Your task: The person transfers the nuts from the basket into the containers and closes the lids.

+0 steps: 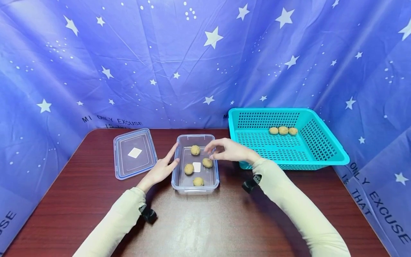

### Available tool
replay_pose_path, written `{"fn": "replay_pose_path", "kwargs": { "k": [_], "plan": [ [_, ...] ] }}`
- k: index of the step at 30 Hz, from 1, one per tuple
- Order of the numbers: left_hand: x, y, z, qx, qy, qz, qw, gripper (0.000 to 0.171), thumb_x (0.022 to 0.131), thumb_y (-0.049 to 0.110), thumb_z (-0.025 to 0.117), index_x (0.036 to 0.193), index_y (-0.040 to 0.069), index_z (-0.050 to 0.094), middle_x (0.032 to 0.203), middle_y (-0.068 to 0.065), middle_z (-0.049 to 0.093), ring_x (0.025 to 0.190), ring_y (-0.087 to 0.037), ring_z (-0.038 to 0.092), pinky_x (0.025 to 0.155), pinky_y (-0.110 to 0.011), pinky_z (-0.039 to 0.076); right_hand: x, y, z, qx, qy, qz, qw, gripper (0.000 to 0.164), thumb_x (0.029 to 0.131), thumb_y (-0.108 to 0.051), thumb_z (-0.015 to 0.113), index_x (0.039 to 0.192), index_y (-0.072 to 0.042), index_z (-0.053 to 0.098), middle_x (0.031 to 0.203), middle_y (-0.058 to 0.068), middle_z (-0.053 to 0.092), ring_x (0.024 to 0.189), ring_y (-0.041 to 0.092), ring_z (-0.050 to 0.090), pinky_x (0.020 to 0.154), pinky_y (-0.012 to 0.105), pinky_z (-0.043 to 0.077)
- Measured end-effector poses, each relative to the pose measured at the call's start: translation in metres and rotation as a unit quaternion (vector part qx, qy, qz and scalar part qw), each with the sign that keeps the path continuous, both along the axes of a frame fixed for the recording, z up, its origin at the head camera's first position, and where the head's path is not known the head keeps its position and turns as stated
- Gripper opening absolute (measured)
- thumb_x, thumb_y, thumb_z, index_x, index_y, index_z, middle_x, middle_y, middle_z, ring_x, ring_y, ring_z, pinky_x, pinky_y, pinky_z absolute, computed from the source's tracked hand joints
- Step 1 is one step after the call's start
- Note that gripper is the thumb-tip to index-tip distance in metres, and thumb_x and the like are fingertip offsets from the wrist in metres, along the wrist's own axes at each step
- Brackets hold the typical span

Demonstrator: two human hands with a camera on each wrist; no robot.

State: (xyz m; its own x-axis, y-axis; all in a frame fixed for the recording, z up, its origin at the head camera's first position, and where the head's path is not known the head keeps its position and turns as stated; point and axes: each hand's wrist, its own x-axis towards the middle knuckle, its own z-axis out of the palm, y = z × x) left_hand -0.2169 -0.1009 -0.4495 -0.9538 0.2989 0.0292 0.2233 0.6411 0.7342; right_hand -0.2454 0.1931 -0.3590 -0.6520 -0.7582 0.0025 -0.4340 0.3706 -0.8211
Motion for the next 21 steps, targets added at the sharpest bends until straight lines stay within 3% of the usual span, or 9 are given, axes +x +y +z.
{"fn": "replay_pose_path", "kwargs": {
  "k": [7,14,21],
  "plan": [
    [0.0,0.0,0.0,0.002,0.001,0.001,1.0,0.065,0.101,0.035,0.047,0.156,0.032,0.014,0.141,-0.023,0.044,0.118,-0.04,0.053,0.097,-0.052,0.041,0.002,0.016,0.012,0.009,0.012,-0.025,1.0,0.029,0.094,-0.007,0.062,0.121,0.002,0.06,0.113,0.018,0.063,0.096,0.027,0.062,0.081,0.034,0.051],
    [0.0,-0.001,-0.001,0.003,-0.002,0.002,1.0,0.065,0.101,0.034,0.047,0.156,0.033,0.013,0.141,-0.023,0.045,0.118,-0.04,0.053,0.097,-0.052,0.041,0.001,0.032,0.02,0.03,0.035,-0.051,0.998,0.025,0.094,-0.009,0.063,0.119,-0.006,0.064,0.11,0.005,0.065,0.099,0.025,0.062,0.085,0.039,0.05],
    [-0.001,-0.001,-0.001,0.0,0.003,0.0,1.0,0.065,0.101,0.033,0.047,0.156,0.032,0.013,0.139,-0.025,0.047,0.116,-0.04,0.054,0.096,-0.052,0.043,-0.003,0.049,0.025,0.059,0.036,-0.078,0.995,0.026,0.096,-0.013,0.062,0.121,-0.009,0.064,0.112,0.004,0.065,0.102,0.022,0.061,0.084,0.038,0.049]
  ]
}}
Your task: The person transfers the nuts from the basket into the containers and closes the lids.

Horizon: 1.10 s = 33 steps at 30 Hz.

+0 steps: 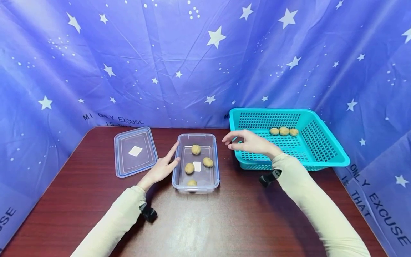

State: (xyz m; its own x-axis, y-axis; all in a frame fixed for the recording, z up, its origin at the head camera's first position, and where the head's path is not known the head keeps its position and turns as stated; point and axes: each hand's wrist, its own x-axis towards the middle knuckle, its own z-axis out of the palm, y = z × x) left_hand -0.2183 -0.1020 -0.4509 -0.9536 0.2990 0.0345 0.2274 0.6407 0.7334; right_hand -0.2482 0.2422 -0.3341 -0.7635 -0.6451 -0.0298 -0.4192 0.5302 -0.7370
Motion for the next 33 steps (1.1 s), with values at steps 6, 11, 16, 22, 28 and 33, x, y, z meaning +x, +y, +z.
{"fn": "replay_pose_path", "kwargs": {
  "k": [6,11,16,22,28,33],
  "plan": [
    [-0.002,0.001,0.0,0.001,0.0,-0.002,1.0,0.065,0.101,0.033,0.047,0.156,0.033,0.012,0.138,-0.024,0.048,0.114,-0.039,0.056,0.095,-0.051,0.043,-0.004,0.016,0.003,0.005,-0.044,-0.023,0.999,0.029,0.097,-0.016,0.06,0.125,-0.009,0.06,0.118,0.009,0.062,0.106,0.027,0.059,0.087,0.042,0.048],
    [-0.001,0.001,0.0,-0.001,0.002,-0.001,1.0,0.065,0.101,0.034,0.047,0.156,0.033,0.013,0.137,-0.025,0.048,0.113,-0.039,0.057,0.095,-0.051,0.044,-0.007,0.028,0.006,-0.01,-0.063,-0.032,0.997,0.032,0.098,-0.017,0.059,0.127,-0.004,0.058,0.121,0.017,0.059,0.107,0.035,0.057,0.088,0.048,0.048],
    [-0.001,0.001,0.001,-0.001,0.005,-0.002,1.0,0.065,0.1,0.036,0.046,0.156,0.032,0.014,0.136,-0.025,0.049,0.113,-0.039,0.057,0.095,-0.051,0.044,-0.011,0.041,0.009,-0.007,-0.072,-0.045,0.996,0.037,0.099,-0.019,0.058,0.131,0.0,0.055,0.126,0.019,0.057,0.109,0.032,0.057,0.087,0.039,0.05],
    [0.0,0.0,0.001,0.002,0.001,-0.003,1.0,0.065,0.1,0.037,0.046,0.156,0.033,0.013,0.139,-0.025,0.047,0.115,-0.039,0.056,0.096,-0.052,0.043,-0.016,0.054,0.012,0.004,-0.073,-0.059,0.996,0.038,0.1,-0.022,0.056,0.132,-0.002,0.053,0.127,0.017,0.057,0.107,0.023,0.058,0.084,0.034,0.05],
    [0.0,-0.001,0.001,0.007,-0.001,0.001,1.0,0.066,0.1,0.035,0.047,0.156,0.032,0.013,0.14,-0.025,0.045,0.115,-0.039,0.055,0.096,-0.052,0.043,-0.024,0.065,0.013,0.01,-0.077,-0.072,0.994,0.042,0.101,-0.022,0.053,0.136,0.002,0.049,0.131,0.021,0.055,0.108,0.025,0.058,0.085,0.036,0.05],
    [0.0,0.0,0.001,0.007,-0.004,-0.001,1.0,0.066,0.101,0.035,0.047,0.156,0.032,0.012,0.14,-0.024,0.045,0.115,-0.039,0.055,0.096,-0.052,0.043,-0.029,0.074,0.014,0.019,-0.084,-0.087,0.993,0.046,0.101,-0.026,0.054,0.138,0.001,0.047,0.133,0.021,0.053,0.108,0.017,0.06,0.088,0.04,0.049]
  ]
}}
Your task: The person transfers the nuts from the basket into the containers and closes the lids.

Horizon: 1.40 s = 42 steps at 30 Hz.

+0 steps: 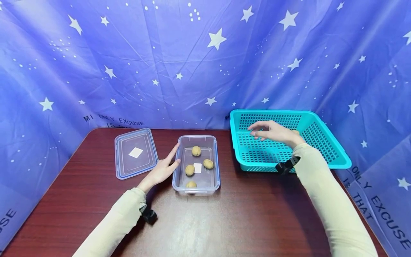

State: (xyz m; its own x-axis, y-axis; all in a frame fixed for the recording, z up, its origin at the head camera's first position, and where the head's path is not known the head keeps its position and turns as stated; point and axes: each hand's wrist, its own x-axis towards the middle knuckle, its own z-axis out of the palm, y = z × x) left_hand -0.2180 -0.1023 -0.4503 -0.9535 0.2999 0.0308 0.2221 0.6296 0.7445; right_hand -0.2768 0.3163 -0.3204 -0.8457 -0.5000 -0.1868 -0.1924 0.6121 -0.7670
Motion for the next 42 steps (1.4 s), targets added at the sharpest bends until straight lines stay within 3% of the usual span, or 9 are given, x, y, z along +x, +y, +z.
{"fn": "replay_pose_path", "kwargs": {
  "k": [6,12,17,24,31,35,38,42],
  "plan": [
    [0.001,0.0,0.002,0.001,0.001,0.0,1.0,0.065,0.101,0.035,0.047,0.156,0.032,0.013,0.142,-0.023,0.044,0.117,-0.04,0.054,0.097,-0.053,0.041,-0.006,0.01,0.0,0.002,-0.003,-0.023,1.0,0.047,0.101,-0.027,0.053,0.138,0.002,0.046,0.133,0.022,0.053,0.114,0.031,0.057,0.089,0.04,0.049],
    [0.002,0.0,0.002,0.0,0.003,0.002,1.0,0.065,0.1,0.035,0.047,0.156,0.033,0.014,0.141,-0.024,0.045,0.117,-0.04,0.054,0.097,-0.052,0.042,-0.01,0.018,-0.001,0.012,-0.008,-0.046,0.999,0.048,0.101,-0.028,0.053,0.139,0.001,0.046,0.131,0.025,0.052,0.107,0.026,0.059,0.086,0.039,0.05],
    [0.002,0.0,0.0,-0.001,0.002,0.002,1.0,0.065,0.1,0.036,0.046,0.156,0.033,0.013,0.14,-0.024,0.045,0.115,-0.039,0.055,0.096,-0.052,0.042,-0.013,0.027,-0.003,0.017,-0.016,-0.053,0.998,0.05,0.102,-0.027,0.052,0.141,0.003,0.042,0.136,0.027,0.048,0.112,0.026,0.058,0.085,0.036,0.051],
    [0.001,-0.001,-0.001,-0.001,-0.005,0.002,1.0,0.065,0.1,0.039,0.046,0.156,0.035,0.013,0.141,-0.022,0.045,0.116,-0.038,0.055,0.097,-0.051,0.042,-0.019,0.038,-0.005,0.024,-0.02,-0.074,0.997,0.049,0.103,-0.025,0.048,0.141,0.004,0.04,0.136,0.03,0.047,0.098,0.017,0.061,0.077,0.033,0.05],
    [0.003,0.0,0.001,-0.002,0.0,0.004,1.0,0.065,0.101,0.035,0.047,0.156,0.032,0.014,0.14,-0.024,0.046,0.115,-0.039,0.055,0.096,-0.052,0.042,-0.023,0.047,-0.011,0.05,-0.001,-0.095,0.994,0.054,0.102,-0.033,0.05,0.141,0.003,0.042,0.138,0.028,0.045,0.117,0.039,0.049,0.087,0.042,0.048],
    [0.002,0.001,0.0,-0.001,0.003,0.006,1.0,0.065,0.101,0.032,0.048,0.156,0.032,0.015,0.138,-0.025,0.047,0.113,-0.039,0.057,0.095,-0.052,0.043,-0.027,0.053,-0.016,0.053,0.004,-0.099,0.994,0.052,0.103,-0.03,0.047,0.141,0.005,0.04,0.137,0.03,0.044,0.108,0.024,0.056,0.083,0.036,0.05],
    [0.001,0.001,-0.001,-0.004,0.003,0.005,1.0,0.065,0.101,0.033,0.048,0.156,0.033,0.014,0.138,-0.025,0.048,0.112,-0.038,0.058,0.095,-0.052,0.043,-0.03,0.058,-0.02,0.054,0.006,-0.096,0.994,0.05,0.104,-0.027,0.045,0.141,0.007,0.039,0.137,0.031,0.044,0.107,0.021,0.057,0.083,0.035,0.051],
    [0.001,0.0,0.0,-0.004,-0.006,0.007,1.0,0.065,0.101,0.035,0.048,0.156,0.035,0.013,0.139,-0.023,0.047,0.113,-0.037,0.057,0.095,-0.051,0.043,-0.032,0.063,-0.024,0.048,-0.011,-0.099,0.994,0.052,0.105,-0.027,0.043,0.142,0.009,0.036,0.139,0.033,0.039,0.122,0.043,0.044,0.092,0.044,0.047]
  ]
}}
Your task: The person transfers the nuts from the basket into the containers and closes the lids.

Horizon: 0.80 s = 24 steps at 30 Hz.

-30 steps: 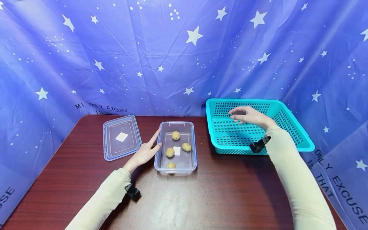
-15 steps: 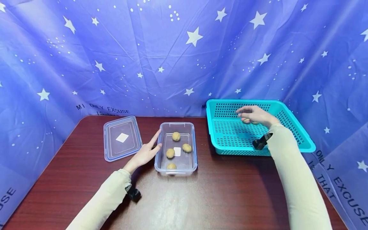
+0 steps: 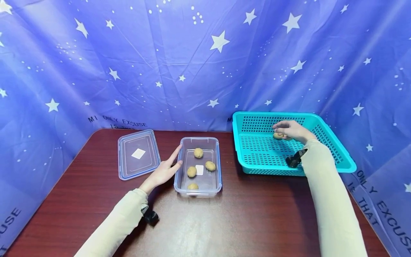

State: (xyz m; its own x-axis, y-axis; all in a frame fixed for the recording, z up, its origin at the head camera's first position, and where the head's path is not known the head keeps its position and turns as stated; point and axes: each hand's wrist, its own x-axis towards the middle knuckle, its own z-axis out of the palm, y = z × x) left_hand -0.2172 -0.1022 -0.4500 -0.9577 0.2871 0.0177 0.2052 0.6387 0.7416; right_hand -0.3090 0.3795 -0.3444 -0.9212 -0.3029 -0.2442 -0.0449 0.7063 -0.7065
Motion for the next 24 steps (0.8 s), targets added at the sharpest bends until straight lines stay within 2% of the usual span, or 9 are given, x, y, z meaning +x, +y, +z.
{"fn": "replay_pose_path", "kwargs": {
  "k": [4,8,12,15,18,21,24],
  "plan": [
    [-0.001,0.001,0.001,0.001,0.001,-0.003,1.0,0.065,0.101,0.036,0.047,0.156,0.036,0.013,0.14,-0.023,0.046,0.114,-0.037,0.056,0.096,-0.051,0.043,-0.001,0.009,-0.003,-0.002,-0.008,-0.008,1.0,0.053,0.105,-0.027,0.042,0.142,0.01,0.034,0.139,0.034,0.037,0.124,0.047,0.041,0.093,0.047,0.046],
    [0.001,0.001,0.001,0.0,-0.003,-0.001,1.0,0.064,0.101,0.037,0.047,0.155,0.038,0.013,0.141,-0.022,0.045,0.117,-0.037,0.055,0.098,-0.05,0.042,-0.005,0.015,-0.007,0.001,-0.005,-0.006,1.0,0.052,0.105,-0.026,0.042,0.141,0.011,0.034,0.136,0.035,0.039,0.12,0.045,0.044,0.087,0.041,0.048],
    [0.002,0.0,0.0,0.003,-0.004,0.0,1.0,0.065,0.101,0.036,0.047,0.156,0.036,0.013,0.142,-0.023,0.044,0.118,-0.038,0.053,0.098,-0.051,0.041,-0.009,0.017,-0.011,-0.006,-0.013,-0.011,1.0,0.051,0.105,-0.024,0.042,0.14,0.012,0.034,0.135,0.036,0.039,0.11,0.032,0.053,0.085,0.039,0.049],
    [0.002,0.0,0.001,0.003,0.001,-0.003,1.0,0.065,0.101,0.036,0.047,0.156,0.035,0.013,0.141,-0.024,0.045,0.117,-0.039,0.054,0.097,-0.052,0.041,-0.01,0.017,-0.015,-0.017,-0.024,-0.017,0.999,0.052,0.105,-0.023,0.041,0.141,0.013,0.032,0.136,0.036,0.037,0.106,0.024,0.054,0.09,0.044,0.048],
    [0.001,0.0,0.001,0.001,0.001,-0.002,1.0,0.065,0.101,0.036,0.047,0.156,0.036,0.013,0.141,-0.023,0.045,0.116,-0.038,0.055,0.097,-0.051,0.042,-0.01,0.016,-0.019,-0.028,-0.03,-0.016,0.999,0.052,0.106,-0.021,0.039,0.142,0.015,0.028,0.137,0.037,0.035,0.112,0.033,0.051,0.094,0.049,0.045],
    [0.0,0.0,0.0,-0.003,-0.001,0.0,1.0,0.065,0.1,0.037,0.047,0.156,0.037,0.013,0.141,-0.022,0.046,0.116,-0.037,0.055,0.097,-0.051,0.042,-0.012,0.013,-0.023,-0.034,-0.035,-0.016,0.999,0.052,0.106,-0.019,0.039,0.143,0.015,0.025,0.138,0.039,0.032,0.121,0.047,0.041,0.096,0.052,0.043],
    [0.0,0.0,0.0,-0.002,-0.001,0.0,1.0,0.065,0.1,0.038,0.046,0.156,0.037,0.013,0.141,-0.022,0.045,0.117,-0.037,0.055,0.097,-0.051,0.042,-0.014,0.01,-0.026,-0.03,-0.043,-0.019,0.998,0.054,0.105,-0.016,0.04,0.144,0.015,0.02,0.14,0.041,0.026,0.124,0.052,0.036,0.098,0.054,0.041]
  ]
}}
